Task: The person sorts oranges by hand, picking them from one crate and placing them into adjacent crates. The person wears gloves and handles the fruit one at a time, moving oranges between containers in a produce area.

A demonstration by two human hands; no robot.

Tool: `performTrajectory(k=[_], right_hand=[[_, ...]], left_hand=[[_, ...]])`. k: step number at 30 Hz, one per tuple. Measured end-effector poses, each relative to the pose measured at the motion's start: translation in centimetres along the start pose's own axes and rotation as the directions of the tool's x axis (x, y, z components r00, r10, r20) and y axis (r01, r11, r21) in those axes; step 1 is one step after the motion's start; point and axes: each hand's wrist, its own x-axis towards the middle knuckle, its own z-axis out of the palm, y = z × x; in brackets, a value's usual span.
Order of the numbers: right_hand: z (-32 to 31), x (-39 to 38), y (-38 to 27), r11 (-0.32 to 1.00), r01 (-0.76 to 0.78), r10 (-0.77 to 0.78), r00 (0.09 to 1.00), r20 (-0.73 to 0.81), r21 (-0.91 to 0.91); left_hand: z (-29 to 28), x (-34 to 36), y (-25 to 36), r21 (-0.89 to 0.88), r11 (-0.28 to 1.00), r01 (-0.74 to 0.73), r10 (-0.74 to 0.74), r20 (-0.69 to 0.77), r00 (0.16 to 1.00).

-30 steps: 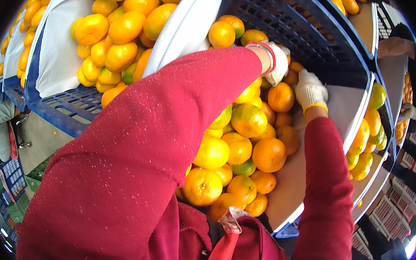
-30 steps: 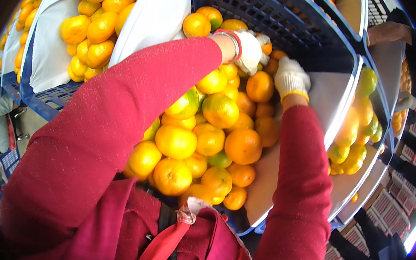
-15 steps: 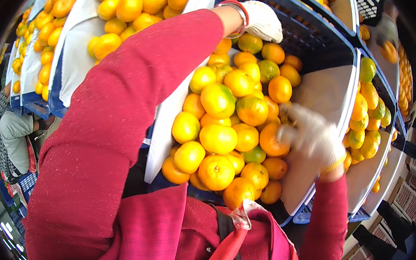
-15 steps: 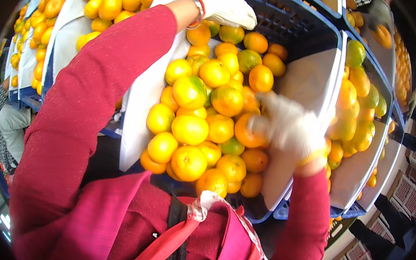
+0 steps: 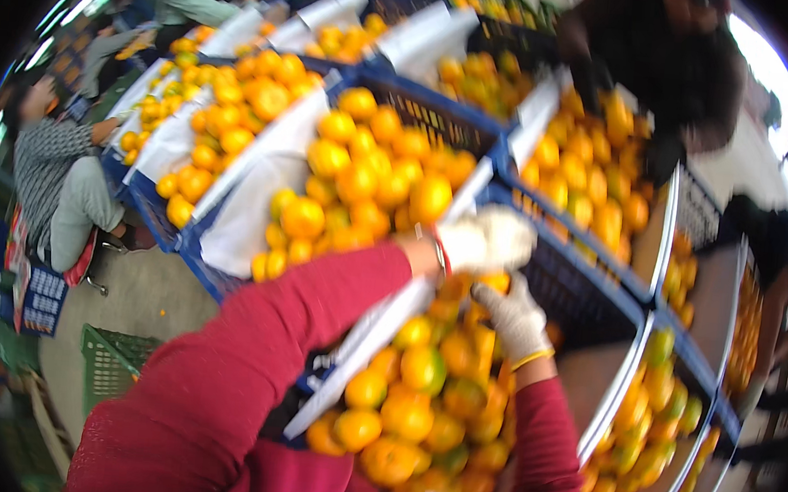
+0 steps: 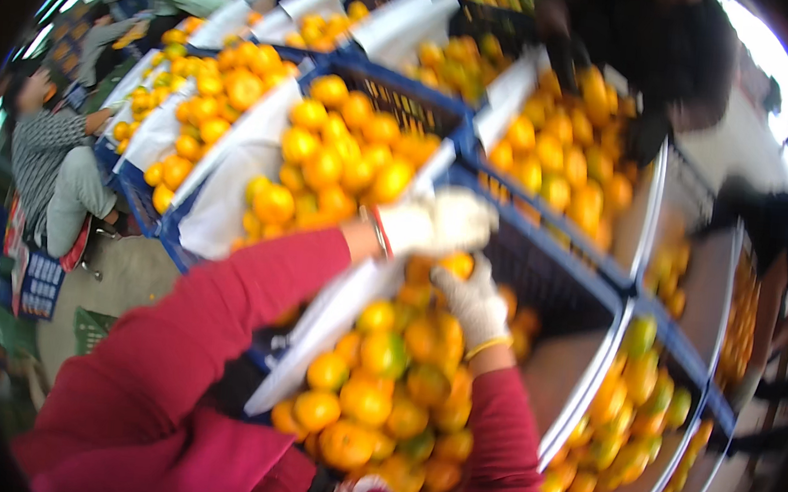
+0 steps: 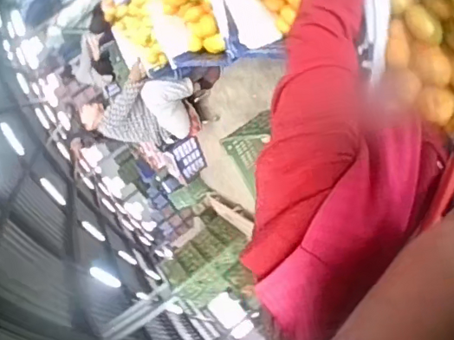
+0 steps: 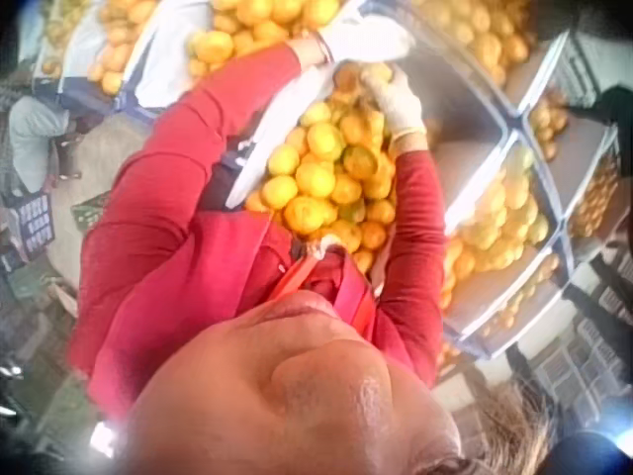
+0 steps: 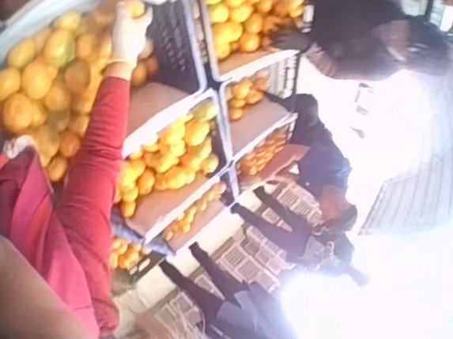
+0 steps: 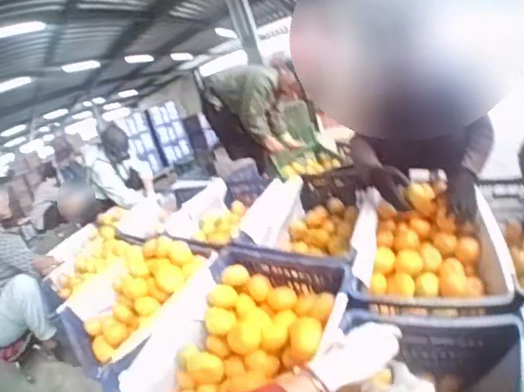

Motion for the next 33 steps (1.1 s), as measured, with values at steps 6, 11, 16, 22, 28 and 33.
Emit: performTrajectory(k=[6,11,16,22,28,33], right_hand=[[8.3,7.4,8.4,0.824,0.237,-0.213,0.971,0.107,-0.515],[7.7,5.8,14.9,0.883,0.318,-0.366,0.927,-0.083,-0.346],[-0.2,-0.6,6.2,0.804,0.098,-0.183,0.979,-0.086,-0.587],[-6.1,-11.6,2.8,0.312,-0.112,0.543,0.836,-0.08,0.944],[-6.3,-11.5,1.8,0.677,-0.374,0.543,0.836,-0.086,0.634],[-3.0,-10.4,-0.3,0.959,-0.281,0.282,0.958,-0.047,0.027]], left_hand=[[0.7,-0.1,3.9,0.246,0.907,0.341,-0.413,0.37,0.832],[5.3,1.2,4.7,0.333,0.887,0.32,-0.432,0.352,0.83],[8.2,-2.2,0.1,0.418,0.876,0.241,-0.287,0.051,0.956],[4.4,-1.0,2.7,0.544,0.831,0.115,-0.304,0.271,0.913],[4.2,-0.7,1.8,0.642,0.76,0.106,-0.355,0.273,0.894],[4.0,-1.1,1.6,0.609,0.781,0.141,-0.382,0.287,0.879]])
